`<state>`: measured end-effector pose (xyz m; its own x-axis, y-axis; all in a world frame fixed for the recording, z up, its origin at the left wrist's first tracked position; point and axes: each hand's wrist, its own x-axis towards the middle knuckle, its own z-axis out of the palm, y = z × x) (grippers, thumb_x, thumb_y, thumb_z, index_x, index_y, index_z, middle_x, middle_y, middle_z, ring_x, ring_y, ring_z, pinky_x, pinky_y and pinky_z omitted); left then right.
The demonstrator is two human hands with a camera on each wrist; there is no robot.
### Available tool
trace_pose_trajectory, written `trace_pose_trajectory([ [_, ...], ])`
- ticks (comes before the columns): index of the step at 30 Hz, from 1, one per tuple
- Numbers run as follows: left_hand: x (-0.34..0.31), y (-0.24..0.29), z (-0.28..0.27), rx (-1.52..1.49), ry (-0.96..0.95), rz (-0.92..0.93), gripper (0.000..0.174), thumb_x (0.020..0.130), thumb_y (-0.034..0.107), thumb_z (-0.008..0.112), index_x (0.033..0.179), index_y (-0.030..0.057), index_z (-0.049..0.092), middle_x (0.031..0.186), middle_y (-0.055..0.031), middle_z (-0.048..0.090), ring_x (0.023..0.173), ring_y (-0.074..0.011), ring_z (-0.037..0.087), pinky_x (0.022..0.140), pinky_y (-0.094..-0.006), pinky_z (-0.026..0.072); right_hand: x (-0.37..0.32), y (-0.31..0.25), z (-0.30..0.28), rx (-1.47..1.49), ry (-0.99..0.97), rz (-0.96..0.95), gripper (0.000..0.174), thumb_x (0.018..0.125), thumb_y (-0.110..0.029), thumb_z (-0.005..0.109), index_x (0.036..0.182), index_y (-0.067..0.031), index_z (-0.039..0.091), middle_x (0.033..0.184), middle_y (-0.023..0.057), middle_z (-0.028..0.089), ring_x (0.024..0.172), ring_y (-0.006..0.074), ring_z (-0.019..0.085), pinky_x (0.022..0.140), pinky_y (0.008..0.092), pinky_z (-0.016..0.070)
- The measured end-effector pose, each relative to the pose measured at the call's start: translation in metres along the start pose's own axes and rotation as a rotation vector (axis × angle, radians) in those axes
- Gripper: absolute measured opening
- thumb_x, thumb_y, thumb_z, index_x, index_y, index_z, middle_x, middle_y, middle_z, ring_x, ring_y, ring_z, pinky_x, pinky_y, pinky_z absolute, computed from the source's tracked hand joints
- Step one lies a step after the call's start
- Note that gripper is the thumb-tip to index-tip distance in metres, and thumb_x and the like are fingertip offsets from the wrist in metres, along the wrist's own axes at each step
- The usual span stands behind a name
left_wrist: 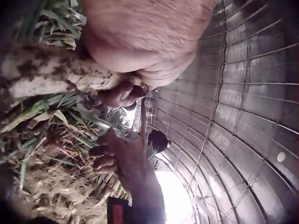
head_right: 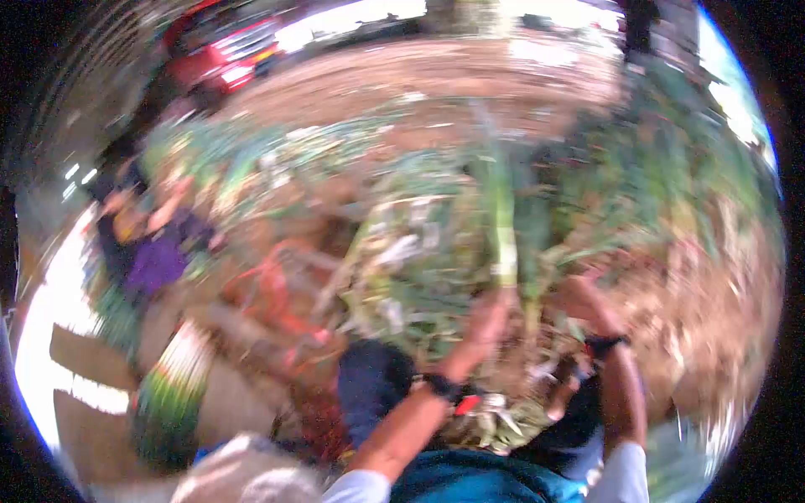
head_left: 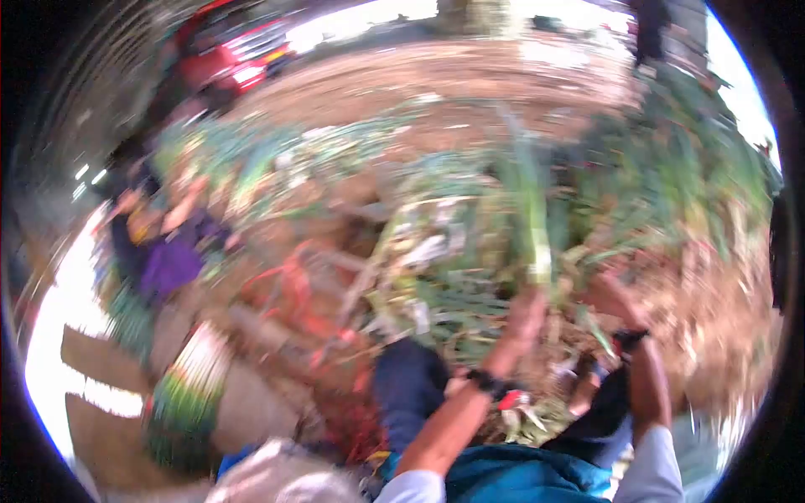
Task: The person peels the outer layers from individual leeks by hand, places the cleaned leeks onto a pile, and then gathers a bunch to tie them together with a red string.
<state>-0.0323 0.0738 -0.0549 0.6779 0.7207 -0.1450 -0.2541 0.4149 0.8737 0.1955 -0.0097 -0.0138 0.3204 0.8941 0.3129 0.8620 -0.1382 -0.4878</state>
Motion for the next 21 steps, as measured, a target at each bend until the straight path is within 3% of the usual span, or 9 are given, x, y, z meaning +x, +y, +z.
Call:
trace_pose_trajectory([
  [3,-0.005,-0.001,0.007,0.089,0.054,-0.057,0.024,0.100,0.033,0.052,0.097,0.0094,0.058,0.067,0.0016,0.056,0.046,-0.0068,0.051,0.037,-0.0229,0.0380,0.012,0.025,0.009,0.206,-0.002,0.042,0.038,0.091,-0.041,0.062,0.081,-0.0039,0.066,0.065,0.0042,0.058,0.060,0.0136,0.055,0.054,0.0377,0.0410],
  [5,-0.005,-0.006,0.009,0.264,-0.035,0.043,0.023,0.100,0.029,0.052,0.106,0.0071,0.059,0.063,0.0041,0.056,0.046,-0.0058,0.051,0.037,-0.0214,0.0365,0.025,0.004,-0.018,0.777,-0.135,0.391,0.044,0.094,-0.043,0.059,0.092,0.0005,0.066,0.073,0.0021,0.061,0.068,0.0113,0.057,0.060,0.0327,0.0457],
  [7,-0.006,-0.019,0.006,0.537,-0.077,0.172,0.030,0.100,0.027,0.054,0.120,0.0050,0.058,0.070,0.0020,0.059,0.053,-0.0039,0.052,0.043,-0.0201,0.0401,0.024,-0.027,-0.028,1.066,-0.060,0.379,0.052,0.094,-0.046,0.059,0.104,0.0043,0.064,0.086,0.0021,0.063,0.077,0.0101,0.058,0.067,0.0276,0.0489],
  [9,-0.004,-0.042,0.003,0.605,-0.079,0.193,0.035,0.099,0.026,0.055,0.121,-0.0008,0.057,0.079,-0.0046,0.062,0.068,-0.0112,0.055,0.061,-0.0271,0.0445,0.032,-0.012,-0.009,1.245,-0.129,0.311,0.048,0.095,-0.037,0.061,0.119,0.0044,0.058,0.105,0.0124,0.067,0.083,0.0178,0.065,0.080,0.0308,0.0534],
  [10,-0.004,-0.046,0.008,0.620,-0.083,0.191,0.037,0.098,0.026,0.056,0.122,-0.0022,0.057,0.082,-0.0072,0.063,0.073,-0.0136,0.056,0.067,-0.0293,0.0459,0.029,-0.011,-0.005,0.975,0.042,0.139,0.046,0.094,-0.034,0.064,0.118,0.0044,0.058,0.104,0.0112,0.067,0.083,0.0170,0.065,0.079,0.0302,0.0534],
  [13,-0.004,-0.026,0.030,0.644,-0.091,0.184,0.042,0.096,0.028,0.060,0.123,-0.0034,0.057,0.087,-0.0137,0.065,0.079,-0.0183,0.059,0.075,-0.0335,0.0484,0.037,-0.026,-0.002,1.351,0.231,0.510,0.039,0.089,-0.028,0.071,0.111,0.0012,0.060,0.093,0.0023,0.065,0.081,0.0119,0.062,0.071,0.0266,0.0518],
  [17,0.019,0.025,0.073,0.678,-0.156,0.090,0.041,0.095,0.029,0.063,0.119,-0.0040,0.059,0.090,-0.0091,0.066,0.077,-0.0146,0.056,0.072,-0.0308,0.0477,0.023,-0.034,-0.023,1.291,0.091,0.374,0.045,0.091,-0.036,0.069,0.111,0.0039,0.062,0.093,0.0032,0.066,0.079,0.0096,0.060,0.071,0.0267,0.0500],
  [18,0.032,0.015,0.072,0.695,-0.100,0.196,0.036,0.095,0.028,0.062,0.112,-0.0033,0.063,0.090,-0.0047,0.065,0.077,-0.0108,0.053,0.071,-0.0283,0.0458,0.019,-0.034,-0.028,1.220,0.065,0.383,0.049,0.090,-0.039,0.068,0.112,0.0043,0.063,0.095,0.0038,0.066,0.080,0.0090,0.058,0.073,0.0261,0.0484],
  [21,0.044,-0.015,0.070,0.327,-0.050,0.034,0.029,0.097,0.025,0.059,0.106,-0.0014,0.067,0.090,0.0002,0.064,0.078,-0.0077,0.051,0.070,-0.0255,0.0433,0.012,-0.021,-0.033,1.203,0.117,0.340,0.052,0.088,-0.043,0.069,0.109,0.0046,0.065,0.092,0.0018,0.065,0.083,0.0077,0.055,0.075,0.0259,0.0460],
])
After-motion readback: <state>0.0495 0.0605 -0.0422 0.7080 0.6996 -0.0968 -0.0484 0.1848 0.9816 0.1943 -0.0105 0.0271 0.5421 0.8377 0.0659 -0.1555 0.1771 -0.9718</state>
